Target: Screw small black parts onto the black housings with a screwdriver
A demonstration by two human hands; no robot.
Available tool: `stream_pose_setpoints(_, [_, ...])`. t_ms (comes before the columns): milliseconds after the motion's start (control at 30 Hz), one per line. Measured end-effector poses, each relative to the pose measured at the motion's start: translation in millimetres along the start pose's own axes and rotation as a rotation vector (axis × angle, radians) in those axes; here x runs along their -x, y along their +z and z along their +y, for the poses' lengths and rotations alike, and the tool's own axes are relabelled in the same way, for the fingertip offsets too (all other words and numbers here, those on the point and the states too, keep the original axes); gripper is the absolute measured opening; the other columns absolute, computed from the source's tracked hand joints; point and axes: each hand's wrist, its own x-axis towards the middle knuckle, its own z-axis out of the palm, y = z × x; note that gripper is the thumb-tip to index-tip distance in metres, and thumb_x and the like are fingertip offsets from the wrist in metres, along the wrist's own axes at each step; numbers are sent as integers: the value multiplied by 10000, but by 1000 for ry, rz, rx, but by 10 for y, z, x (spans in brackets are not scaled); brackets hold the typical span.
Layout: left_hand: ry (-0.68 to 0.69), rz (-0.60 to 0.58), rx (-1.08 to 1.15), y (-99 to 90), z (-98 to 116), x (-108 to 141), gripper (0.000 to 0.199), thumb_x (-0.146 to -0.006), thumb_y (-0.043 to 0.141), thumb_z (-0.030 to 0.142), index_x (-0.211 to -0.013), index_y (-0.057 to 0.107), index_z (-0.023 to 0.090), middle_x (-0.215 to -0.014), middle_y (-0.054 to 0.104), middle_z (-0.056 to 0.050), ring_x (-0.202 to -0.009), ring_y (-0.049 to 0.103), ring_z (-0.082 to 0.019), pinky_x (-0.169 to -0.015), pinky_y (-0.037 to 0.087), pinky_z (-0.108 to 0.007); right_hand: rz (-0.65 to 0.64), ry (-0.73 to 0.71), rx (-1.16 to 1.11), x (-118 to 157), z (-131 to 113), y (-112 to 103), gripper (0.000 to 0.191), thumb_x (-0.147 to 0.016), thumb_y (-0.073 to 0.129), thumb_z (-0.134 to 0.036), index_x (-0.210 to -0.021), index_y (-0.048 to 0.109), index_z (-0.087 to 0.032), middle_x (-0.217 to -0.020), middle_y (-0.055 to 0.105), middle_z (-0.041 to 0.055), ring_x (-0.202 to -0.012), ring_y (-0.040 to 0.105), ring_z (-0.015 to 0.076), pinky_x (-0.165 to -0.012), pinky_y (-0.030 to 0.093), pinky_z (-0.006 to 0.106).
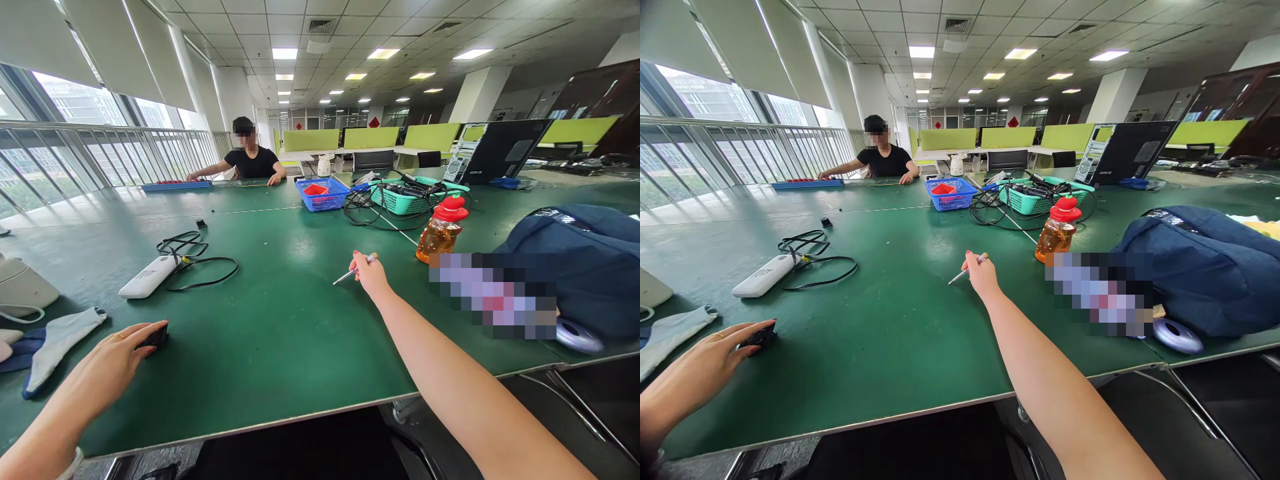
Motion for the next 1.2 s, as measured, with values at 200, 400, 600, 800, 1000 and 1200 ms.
stream_pose_setpoints(200, [11,-138,-50,-47,79,11,576,-819,356,439,-1262,625,187,-1254,680,-86,-1089,651,-307,-982,479,-435,-29,-19,29,52,-51,-3,520,-805,486,-617,-492,545,-205,-481,458,-18,-470,461,125,-499,387,270])
stream_pose_setpoints(400, [-90,-245,-76,-176,234,36,529,-873,347,414,-1303,576,209,-1240,689,-68,-1064,670,-279,-910,506,-400,-42,-64,86,91,-105,8,524,-813,469,-610,-499,557,-200,-493,465,-13,-487,461,129,-526,382,280])
stream_pose_setpoints(600, [96,-204,52,-294,717,-139,477,-841,462,472,-1245,622,274,-1213,705,-17,-1118,638,-270,-997,469,-408,-91,-180,159,155,-139,18,512,-860,428,-567,-506,517,-209,-482,431,-22,-476,422,127,-501,320,273])
stream_pose_setpoints(800, [517,-342,282,-215,1770,-424,393,-863,534,404,-1233,632,313,-1247,685,-4,-1127,626,-223,-1013,458,-346,-201,-441,371,299,-237,83,459,-921,388,-423,-516,405,-208,-501,413,-28,-514,399,118,-537,274,265])
stream_pose_setpoints(1000, [621,-285,184,175,2361,-830,369,-847,567,304,-1204,652,272,-1167,720,-51,-1061,657,-279,-933,491,-396,-307,-663,590,396,-284,141,348,-894,503,-354,-585,470,-200,-598,498,-22,-568,416,106,-561,272,249])
stream_pose_setpoints(1200, [563,-174,207,491,2335,-941,395,-884,498,311,-1254,618,241,-1201,703,-68,-1087,639,-292,-957,481,-441,-398,-704,697,401,-308,166,229,-877,578,-306,-679,592,-191,-676,574,-10,-596,461,99,-576,304,236])
